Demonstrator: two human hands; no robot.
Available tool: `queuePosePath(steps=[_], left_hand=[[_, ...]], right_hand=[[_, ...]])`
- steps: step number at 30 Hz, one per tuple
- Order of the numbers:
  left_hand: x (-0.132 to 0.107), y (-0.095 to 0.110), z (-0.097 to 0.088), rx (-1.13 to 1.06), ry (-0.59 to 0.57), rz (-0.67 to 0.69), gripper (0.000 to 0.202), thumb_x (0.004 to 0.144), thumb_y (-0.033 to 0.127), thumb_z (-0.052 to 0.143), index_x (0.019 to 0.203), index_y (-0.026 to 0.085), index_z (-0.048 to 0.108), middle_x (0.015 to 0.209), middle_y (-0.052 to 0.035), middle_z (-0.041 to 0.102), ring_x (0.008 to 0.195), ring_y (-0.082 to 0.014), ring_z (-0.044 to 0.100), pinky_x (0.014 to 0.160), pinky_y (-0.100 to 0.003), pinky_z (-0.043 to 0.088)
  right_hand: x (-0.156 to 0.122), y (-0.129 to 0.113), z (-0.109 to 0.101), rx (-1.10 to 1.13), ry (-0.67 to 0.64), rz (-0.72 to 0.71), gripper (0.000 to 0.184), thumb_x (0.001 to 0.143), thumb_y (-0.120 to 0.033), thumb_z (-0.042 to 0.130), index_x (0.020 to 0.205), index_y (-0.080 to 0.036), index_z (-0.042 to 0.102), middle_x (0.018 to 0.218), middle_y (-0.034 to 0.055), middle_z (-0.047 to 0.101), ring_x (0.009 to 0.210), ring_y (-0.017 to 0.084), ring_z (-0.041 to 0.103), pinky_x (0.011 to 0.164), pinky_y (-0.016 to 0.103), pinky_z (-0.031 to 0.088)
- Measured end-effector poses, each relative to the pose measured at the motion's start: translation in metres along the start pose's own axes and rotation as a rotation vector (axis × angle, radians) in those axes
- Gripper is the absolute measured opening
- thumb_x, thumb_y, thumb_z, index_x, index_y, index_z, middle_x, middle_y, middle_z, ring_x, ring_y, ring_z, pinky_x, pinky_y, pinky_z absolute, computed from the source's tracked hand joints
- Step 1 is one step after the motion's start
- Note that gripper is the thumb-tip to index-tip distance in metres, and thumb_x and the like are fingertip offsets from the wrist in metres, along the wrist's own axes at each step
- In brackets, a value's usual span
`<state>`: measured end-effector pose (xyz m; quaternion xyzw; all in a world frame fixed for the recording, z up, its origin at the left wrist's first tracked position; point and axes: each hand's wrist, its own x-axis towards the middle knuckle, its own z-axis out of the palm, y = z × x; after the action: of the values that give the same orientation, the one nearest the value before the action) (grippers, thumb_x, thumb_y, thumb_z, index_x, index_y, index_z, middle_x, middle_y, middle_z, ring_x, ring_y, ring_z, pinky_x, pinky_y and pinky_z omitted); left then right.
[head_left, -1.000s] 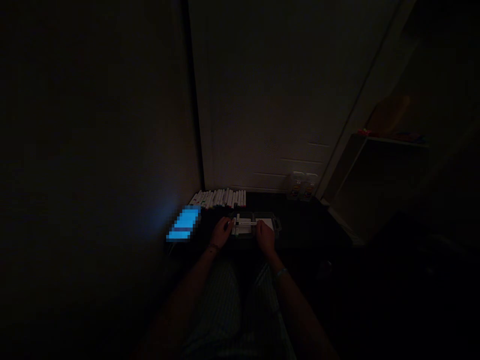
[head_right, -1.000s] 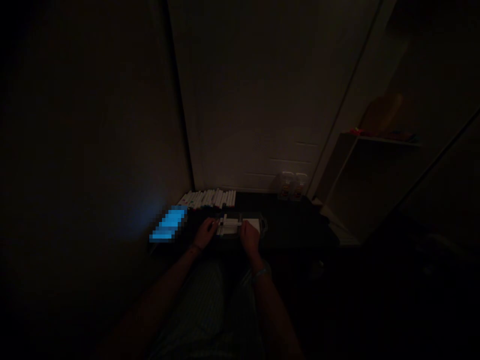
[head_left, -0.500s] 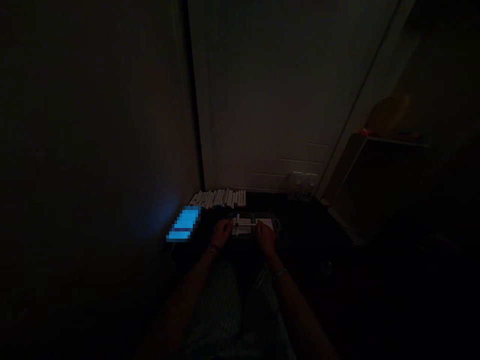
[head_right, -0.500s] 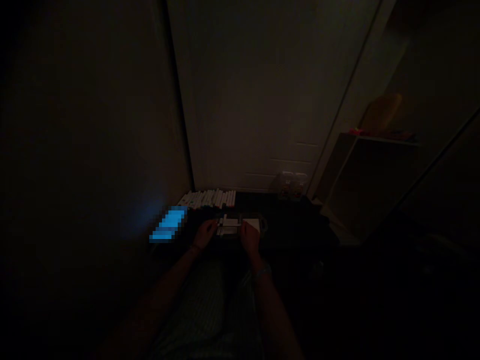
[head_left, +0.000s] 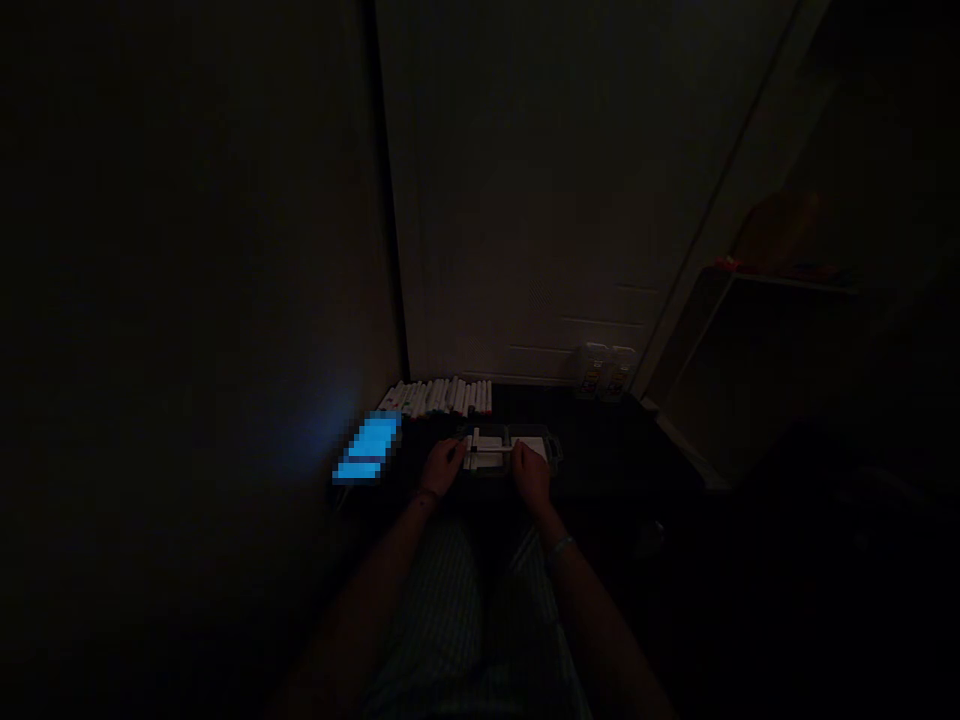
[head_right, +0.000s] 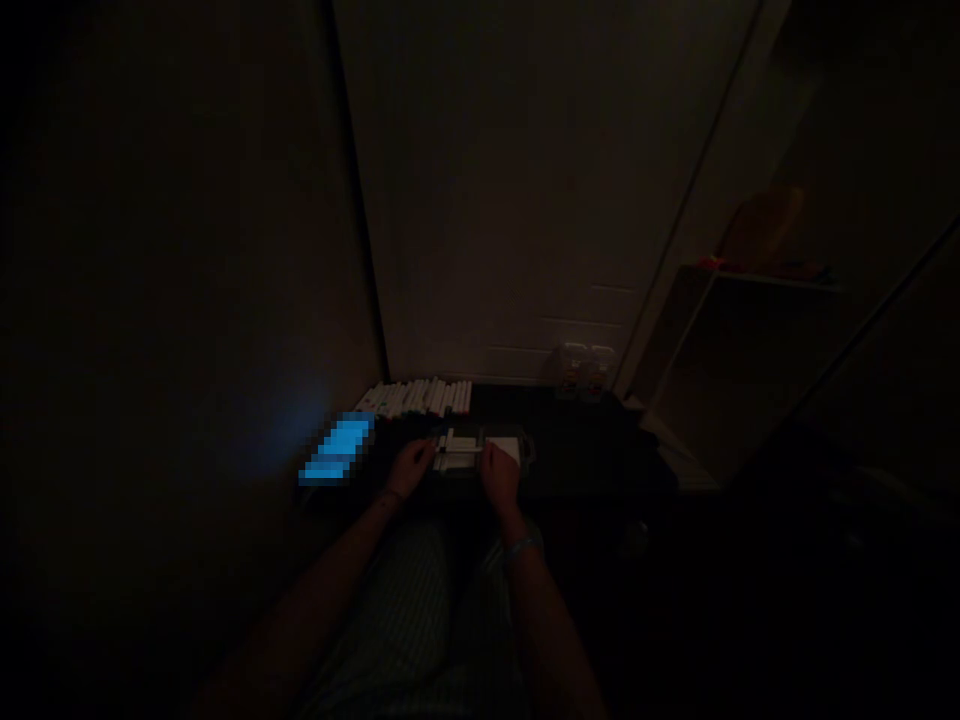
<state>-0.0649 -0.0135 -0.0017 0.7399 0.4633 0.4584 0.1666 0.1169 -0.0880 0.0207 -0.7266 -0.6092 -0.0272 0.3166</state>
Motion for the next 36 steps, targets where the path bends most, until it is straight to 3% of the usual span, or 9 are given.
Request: queuePosePath(steps=[8,36], left_hand=[[-0.0001,0.0046,-0.0020,-0.021,-0.007,-0.018,0.028,0.077,0.041,0.041,0.073,0.019,0.057,0.077,-0.0030,0.059,0.076,-0.0154,0.053,0.072,-0.029,0.041],[0.0007,0.0046,-0.0021,-0.028,-0.007,0.009,0.025,0.078,0.039,0.041,0.073,0.019,0.056,0.078,-0.0029,0.058,0.077,-0.0153,0.052,0.074,-0.029,0.041]], right_hand=[[0.0001,-0.0017,-0.0017,0.004,-0.006,0.012,0.045,0.092,-0.033,0.016,0.083,-0.017,0.057,0.078,0.0040,0.060,0.069,0.011,0.052,0.056,0.021,0.023],[0.0003,-0.0001,-0.0001,0.016,-0.003,-0.009,0.044,0.091,-0.033,0.016,0.079,-0.018,0.056,0.075,0.0029,0.060,0.067,0.011,0.052,0.055,0.020,0.024]])
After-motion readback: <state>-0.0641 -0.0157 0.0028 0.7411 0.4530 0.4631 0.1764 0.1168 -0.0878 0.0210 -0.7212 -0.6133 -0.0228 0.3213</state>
